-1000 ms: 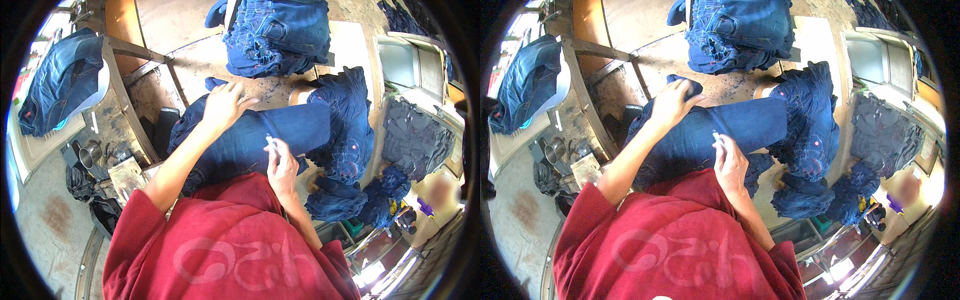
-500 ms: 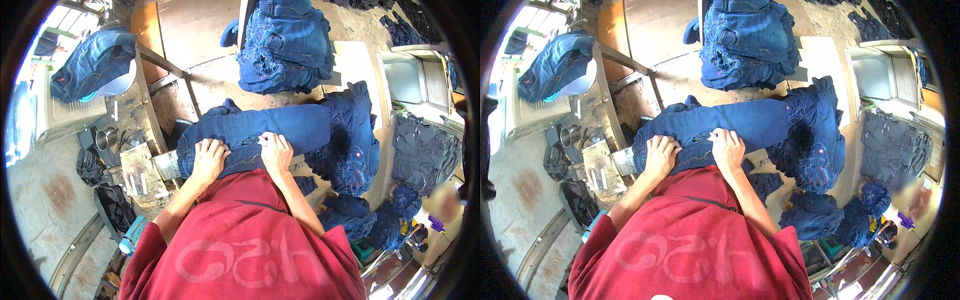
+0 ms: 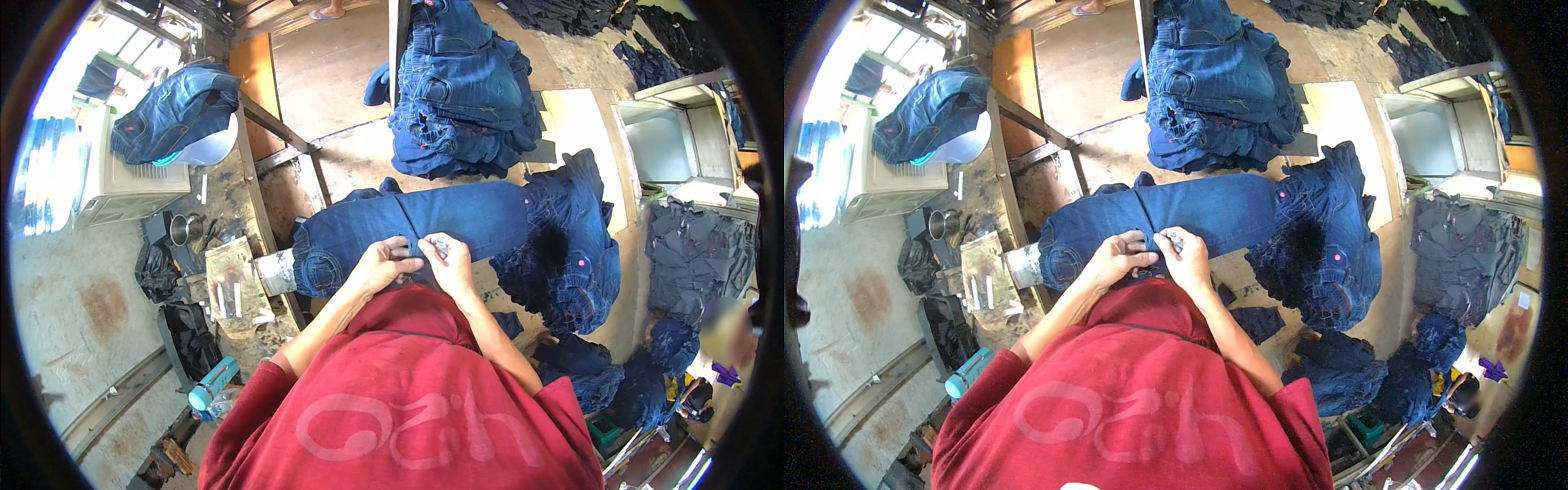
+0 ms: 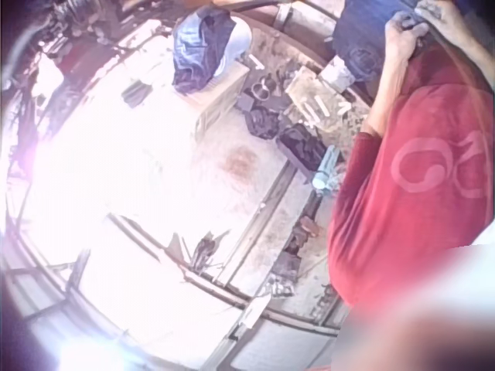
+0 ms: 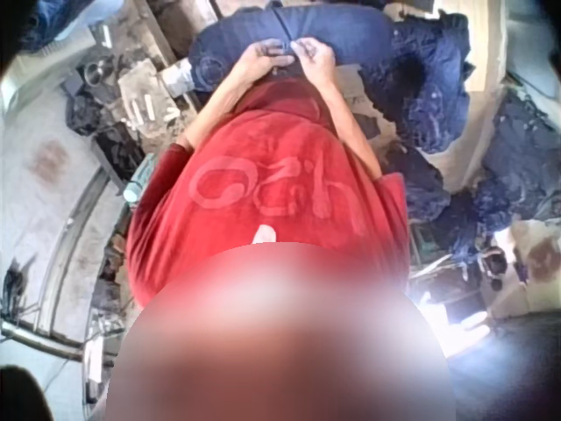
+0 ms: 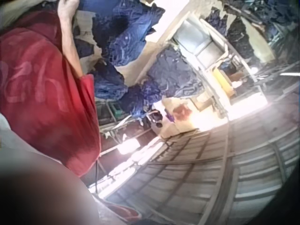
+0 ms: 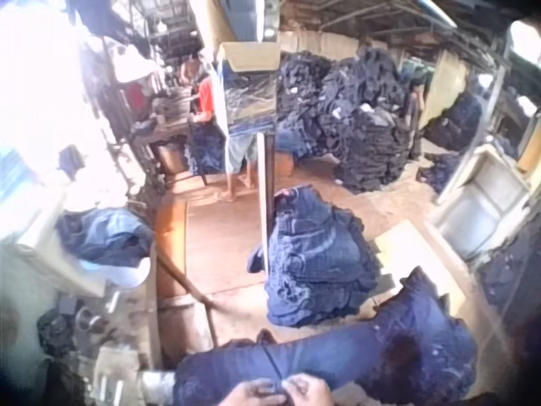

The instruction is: The person repeatedly scrapes the surface of denim jeans with a small handheld tool to remove loose threads or fuzz. They handle multiple jeans one at a time, turning them over and moving them on the table while continuing the scraping action.

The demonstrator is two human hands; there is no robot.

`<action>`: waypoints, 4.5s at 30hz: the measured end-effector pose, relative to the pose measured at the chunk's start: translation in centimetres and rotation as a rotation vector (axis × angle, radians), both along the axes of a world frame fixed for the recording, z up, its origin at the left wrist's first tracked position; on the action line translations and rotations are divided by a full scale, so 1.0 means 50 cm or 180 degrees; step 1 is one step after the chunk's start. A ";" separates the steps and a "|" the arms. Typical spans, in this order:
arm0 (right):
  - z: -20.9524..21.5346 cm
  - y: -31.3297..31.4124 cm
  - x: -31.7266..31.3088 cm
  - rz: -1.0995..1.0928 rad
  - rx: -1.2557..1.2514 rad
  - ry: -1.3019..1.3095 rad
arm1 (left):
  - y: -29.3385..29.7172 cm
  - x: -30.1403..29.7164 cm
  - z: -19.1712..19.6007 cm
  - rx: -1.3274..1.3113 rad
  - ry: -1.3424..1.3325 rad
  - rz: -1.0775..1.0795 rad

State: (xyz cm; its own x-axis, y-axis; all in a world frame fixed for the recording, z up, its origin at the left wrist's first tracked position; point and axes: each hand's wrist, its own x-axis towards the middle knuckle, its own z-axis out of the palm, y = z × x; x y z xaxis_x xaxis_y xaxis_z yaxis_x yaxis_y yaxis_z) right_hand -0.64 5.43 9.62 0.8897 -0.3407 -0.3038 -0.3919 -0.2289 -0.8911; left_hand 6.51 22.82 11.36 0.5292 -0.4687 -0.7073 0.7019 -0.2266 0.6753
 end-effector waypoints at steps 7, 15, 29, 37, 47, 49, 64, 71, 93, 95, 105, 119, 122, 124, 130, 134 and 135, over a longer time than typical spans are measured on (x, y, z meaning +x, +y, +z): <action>-0.020 0.000 -0.017 0.0070 0.0216 -0.0111 | -0.001 -0.054 -0.029 0.0258 -0.0426 0.0464; -0.012 0.000 -0.019 0.0298 -0.0022 0.0128 | 0.045 -0.085 0.016 0.0285 0.0484 0.0945; 0.016 -0.011 -0.024 0.0367 -0.0186 0.0012 | 0.025 -0.060 0.040 0.0608 0.0169 0.0419; 0.029 -0.010 -0.023 0.0436 -0.0095 0.0084 | 0.034 -0.079 0.046 0.0383 0.0500 0.0637; -0.067 -0.197 -0.088 -0.1055 0.0047 -0.0424 | 0.129 -0.137 0.020 0.1367 -0.1220 0.2155; -0.102 -0.273 -0.117 -0.2282 0.0265 -0.0076 | 0.183 -0.112 -0.008 0.2957 -0.2968 0.1462; -0.376 -0.575 -0.072 -0.3435 0.0438 0.0636 | 0.134 0.006 -0.136 0.5140 -0.2366 0.0433; -0.400 -0.521 -0.068 -0.2349 0.1191 0.1474 | 0.091 0.130 -0.122 0.4028 -0.3423 0.1156; 0.479 -1.585 -0.160 -0.3387 0.0497 -0.2899 | -0.828 0.468 0.320 -0.1762 -0.1894 0.0150; 0.469 -1.567 -0.115 -0.2849 0.1057 -0.2771 | -0.804 0.530 0.377 -0.1971 -0.2231 0.0361; -0.010 -1.076 0.287 -0.1531 -0.1265 -0.0164 | -0.519 0.664 0.052 0.2541 -0.5301 -0.0649; -0.204 -0.626 0.311 -0.0462 -0.1131 -0.0363 | -0.582 0.748 -0.600 0.2806 -0.3620 -0.2207; -0.184 -0.647 0.127 -0.0954 -0.1149 -0.0169 | -0.570 0.760 -0.645 0.2553 -0.3924 -0.1947; -0.145 -0.677 -0.001 -0.1390 -0.1352 0.0006 | -0.562 0.767 -0.662 0.2576 -0.4058 -0.1978; -0.011 -0.859 -0.408 -0.2240 -0.2896 0.0818 | -0.545 0.759 -0.626 0.2648 -0.4241 -0.2305; -0.002 -0.896 -0.600 -0.1120 -0.3201 0.1869 | -0.547 0.657 -0.500 0.3213 -0.4316 -0.2286; -0.014 -0.901 -0.631 -0.0829 -0.3202 0.2066 | -0.551 0.613 -0.456 0.2829 -0.4688 -0.2214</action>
State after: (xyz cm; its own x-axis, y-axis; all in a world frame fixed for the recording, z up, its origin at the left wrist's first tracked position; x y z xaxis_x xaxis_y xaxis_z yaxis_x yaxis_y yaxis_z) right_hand -32.20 -39.63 8.94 0.5414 -0.8246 -0.1643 -0.8344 -0.5509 0.0156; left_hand 37.15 -4.73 -11.46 0.7680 -0.6391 -0.0415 -0.6318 -0.7666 0.1146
